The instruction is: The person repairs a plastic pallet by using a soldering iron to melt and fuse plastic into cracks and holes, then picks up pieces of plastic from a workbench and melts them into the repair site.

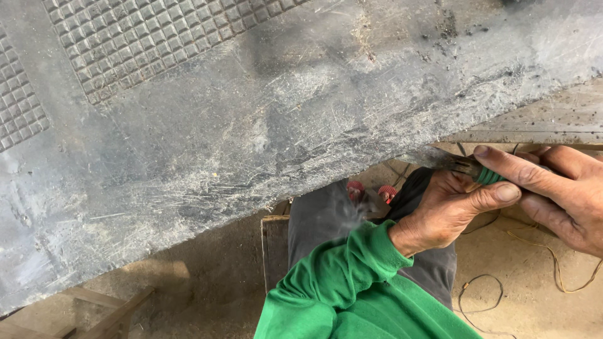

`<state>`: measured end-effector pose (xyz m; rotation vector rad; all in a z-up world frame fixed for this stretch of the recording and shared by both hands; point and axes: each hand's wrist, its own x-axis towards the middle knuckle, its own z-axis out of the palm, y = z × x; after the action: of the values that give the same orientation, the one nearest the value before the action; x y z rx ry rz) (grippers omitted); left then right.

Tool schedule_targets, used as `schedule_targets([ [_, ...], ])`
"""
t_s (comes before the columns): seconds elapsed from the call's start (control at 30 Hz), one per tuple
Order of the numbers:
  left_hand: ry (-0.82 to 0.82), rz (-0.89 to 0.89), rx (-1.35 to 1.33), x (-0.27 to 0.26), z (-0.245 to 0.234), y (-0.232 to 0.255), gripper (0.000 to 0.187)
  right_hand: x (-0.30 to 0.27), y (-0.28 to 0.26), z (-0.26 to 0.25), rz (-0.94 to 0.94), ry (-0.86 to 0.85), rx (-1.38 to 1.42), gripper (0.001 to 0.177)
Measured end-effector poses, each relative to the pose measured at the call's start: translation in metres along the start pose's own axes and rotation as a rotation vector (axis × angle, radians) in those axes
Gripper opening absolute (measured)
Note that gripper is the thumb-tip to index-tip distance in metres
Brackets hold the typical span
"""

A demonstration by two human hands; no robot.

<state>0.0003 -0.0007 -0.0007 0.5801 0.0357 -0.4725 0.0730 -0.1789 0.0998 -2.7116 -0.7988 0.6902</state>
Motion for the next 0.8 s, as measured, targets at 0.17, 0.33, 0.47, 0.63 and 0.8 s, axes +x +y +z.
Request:
schedule_targets([
  [0.17, -0.014, 0.011, 0.003, 0.001, -0.001, 0.001, 0.014, 0.001, -0.002, -0.001, 0.048, -0.058, -0.036, 0.083],
  [0.33, -0.019, -0.002, 0.004, 0.0, 0.0, 0.006, 0.015, 0.001, -0.003, -0.001, 0.026, -0.031, 0.017, 0.082],
  [0.47, 0.021, -0.016, 0.033, -0.003, 0.002, 0.007, 0.014, 0.001, -0.009, -0.002, 0.09, -0.078, -0.014, 0.08],
  [0.63, 0.091, -0.025, 0.133, -0.009, 0.008, 0.015, 0.018, -0.006, -0.02, 0.004, 0.103, 0.023, 0.085, 0.08],
  [0.8, 0.052, 0.018, 0.134, -0.026, 0.022, 0.014, 0.02, -0.034, -0.019, 0.028, 0.197, 0.121, 0.209, 0.066],
])
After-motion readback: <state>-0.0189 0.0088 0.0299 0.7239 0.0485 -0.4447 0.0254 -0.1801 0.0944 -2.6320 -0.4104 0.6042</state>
